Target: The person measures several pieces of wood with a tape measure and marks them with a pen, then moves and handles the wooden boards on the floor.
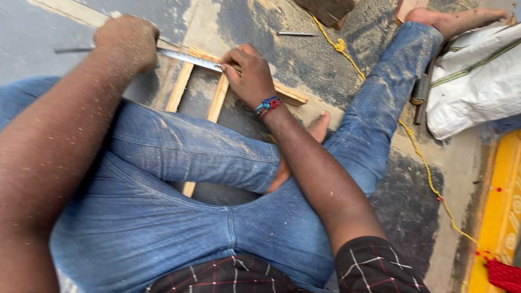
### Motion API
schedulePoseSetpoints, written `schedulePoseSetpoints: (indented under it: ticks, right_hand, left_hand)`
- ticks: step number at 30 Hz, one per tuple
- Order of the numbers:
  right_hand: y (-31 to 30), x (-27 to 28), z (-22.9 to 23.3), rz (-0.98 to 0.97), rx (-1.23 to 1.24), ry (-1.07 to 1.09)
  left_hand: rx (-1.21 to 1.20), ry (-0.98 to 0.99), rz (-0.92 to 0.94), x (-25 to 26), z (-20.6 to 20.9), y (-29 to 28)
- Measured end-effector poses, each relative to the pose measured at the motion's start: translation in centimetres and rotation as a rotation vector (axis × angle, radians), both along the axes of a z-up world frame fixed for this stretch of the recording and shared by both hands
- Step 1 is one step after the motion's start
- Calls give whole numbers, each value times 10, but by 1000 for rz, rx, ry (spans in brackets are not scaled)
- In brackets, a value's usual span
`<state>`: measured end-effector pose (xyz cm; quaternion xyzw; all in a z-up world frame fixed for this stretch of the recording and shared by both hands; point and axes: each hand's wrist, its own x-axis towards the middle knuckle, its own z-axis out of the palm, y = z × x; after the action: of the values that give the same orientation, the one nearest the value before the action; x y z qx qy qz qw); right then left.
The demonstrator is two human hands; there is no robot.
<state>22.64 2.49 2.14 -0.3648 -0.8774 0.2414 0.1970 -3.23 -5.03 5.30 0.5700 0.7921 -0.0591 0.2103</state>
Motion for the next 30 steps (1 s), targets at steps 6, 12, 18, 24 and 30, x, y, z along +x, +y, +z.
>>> schedulePoseSetpoints:
  ticks: [6,12,18,24,30]
  right_hand:
    - [1,4,-1,3,13,6]
    - [0,4,2,-17,-43,-24]
    - [-2,3,0,-1,27,16]
    - [-3,2,-4,-1,20,-6]
    - [-6,3,-3,-10,3,29]
  left_hand:
    - [-68,39,-20,5,0,2]
    - [-22,101,-84,9,-8,1]
    - [80,89,-112,7,-13,-2]
    - [65,149,-155,8,-9,-3]
    - [38,208,-177,10,-8,-1]
